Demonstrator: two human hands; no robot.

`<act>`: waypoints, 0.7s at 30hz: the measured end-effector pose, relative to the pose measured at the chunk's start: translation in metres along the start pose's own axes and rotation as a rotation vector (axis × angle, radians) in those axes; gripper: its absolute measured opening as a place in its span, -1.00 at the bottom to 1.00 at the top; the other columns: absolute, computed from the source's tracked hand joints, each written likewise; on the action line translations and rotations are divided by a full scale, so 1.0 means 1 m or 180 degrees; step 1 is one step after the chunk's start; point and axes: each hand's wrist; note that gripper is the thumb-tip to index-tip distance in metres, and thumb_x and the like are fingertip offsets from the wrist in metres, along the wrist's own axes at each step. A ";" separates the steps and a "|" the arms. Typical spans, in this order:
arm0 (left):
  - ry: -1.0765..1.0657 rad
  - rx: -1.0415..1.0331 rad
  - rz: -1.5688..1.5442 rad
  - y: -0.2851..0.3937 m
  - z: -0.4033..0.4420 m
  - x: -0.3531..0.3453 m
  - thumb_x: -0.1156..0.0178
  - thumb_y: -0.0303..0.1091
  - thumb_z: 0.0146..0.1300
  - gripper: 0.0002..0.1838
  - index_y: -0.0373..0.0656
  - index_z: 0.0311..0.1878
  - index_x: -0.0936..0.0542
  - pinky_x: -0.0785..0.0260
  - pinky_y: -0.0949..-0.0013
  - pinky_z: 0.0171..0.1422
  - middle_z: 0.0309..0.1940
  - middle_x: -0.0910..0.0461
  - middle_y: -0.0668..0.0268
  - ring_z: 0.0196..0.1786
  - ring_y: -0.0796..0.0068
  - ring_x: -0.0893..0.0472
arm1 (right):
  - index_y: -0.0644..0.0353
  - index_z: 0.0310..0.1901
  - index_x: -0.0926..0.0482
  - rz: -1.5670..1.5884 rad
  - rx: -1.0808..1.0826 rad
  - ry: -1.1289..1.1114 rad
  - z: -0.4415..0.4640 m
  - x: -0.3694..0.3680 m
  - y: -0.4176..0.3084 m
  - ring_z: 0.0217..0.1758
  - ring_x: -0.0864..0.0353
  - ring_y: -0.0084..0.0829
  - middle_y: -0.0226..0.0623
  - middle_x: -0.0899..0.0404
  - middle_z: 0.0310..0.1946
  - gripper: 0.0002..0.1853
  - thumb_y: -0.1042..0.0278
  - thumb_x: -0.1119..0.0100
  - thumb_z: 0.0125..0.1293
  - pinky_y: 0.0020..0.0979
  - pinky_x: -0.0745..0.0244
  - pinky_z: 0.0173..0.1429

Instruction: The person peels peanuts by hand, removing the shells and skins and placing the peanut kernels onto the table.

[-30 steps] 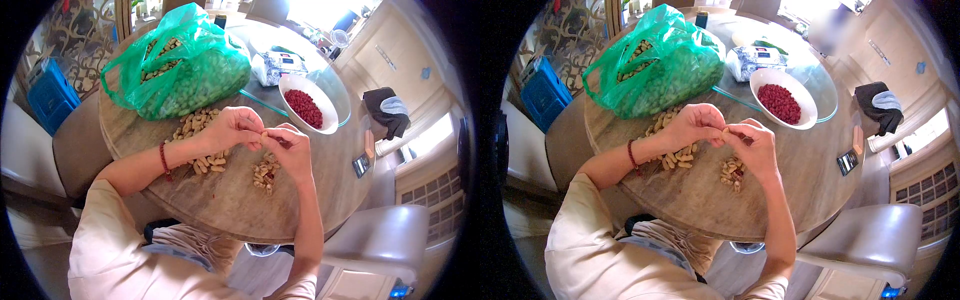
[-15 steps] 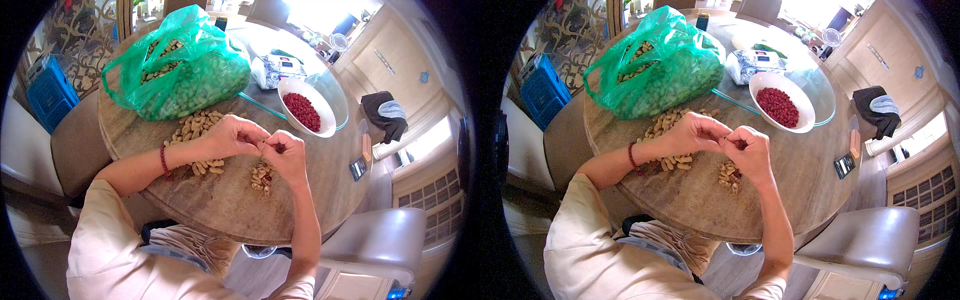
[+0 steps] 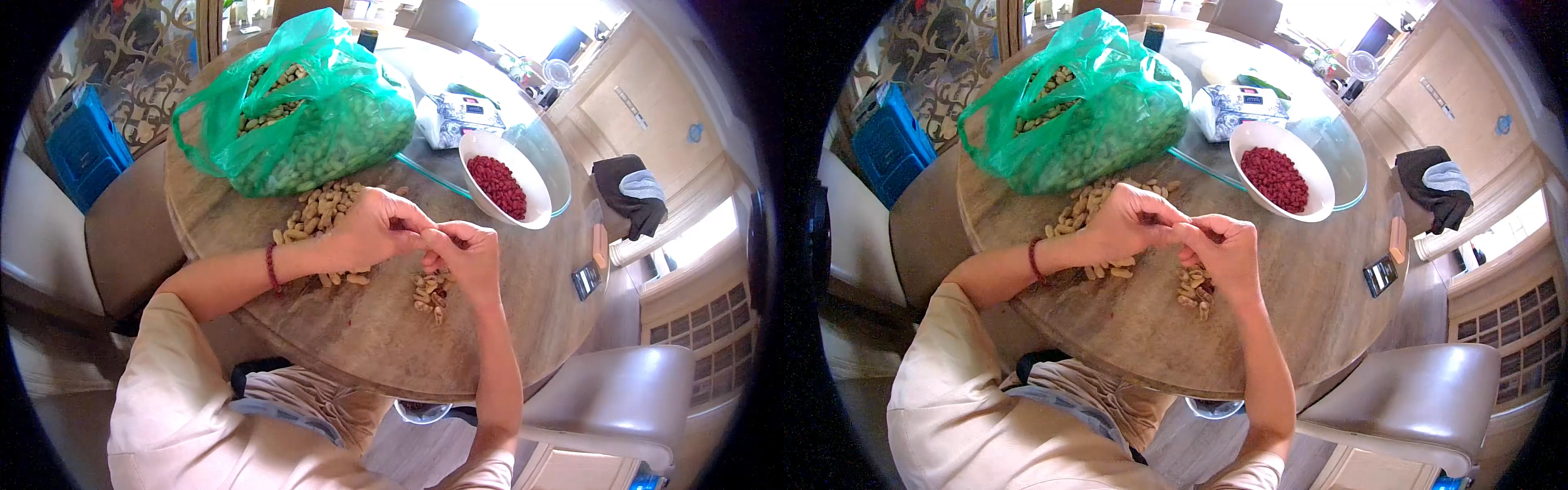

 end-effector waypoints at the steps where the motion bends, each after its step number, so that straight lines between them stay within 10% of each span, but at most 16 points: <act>1: -0.0053 0.0346 -0.0159 0.001 -0.001 0.000 -0.26 -0.56 0.02 -0.85 -0.23 -0.29 -0.66 -0.36 0.61 -0.47 -0.53 -0.60 0.37 -0.52 0.73 -0.48 | 0.36 -0.32 -0.62 0.0001 0.0001 -0.0001 0.000 -0.001 0.000 -0.60 -0.50 -0.66 -0.35 -0.57 -0.58 -0.83 0.41 -0.15 0.23 -0.62 -0.48 -0.52; 21: 0.0376 0.1366 -0.1462 -0.014 0.003 -0.003 -0.17 -0.56 0.15 -0.74 -0.32 -0.05 -0.54 -0.51 0.50 -0.21 -0.26 -0.62 0.22 -0.31 0.58 -0.60 | 0.42 -0.18 -0.55 0.1085 -0.0278 0.0372 0.006 -0.004 0.019 -0.32 -0.62 -0.49 -0.22 -0.60 -0.33 -0.78 0.40 -0.04 0.31 -0.53 -0.62 -0.24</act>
Point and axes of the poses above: each hand's wrist, its own z-axis towards the middle knuckle, its own x-axis out of the back of the hand, y = z × x
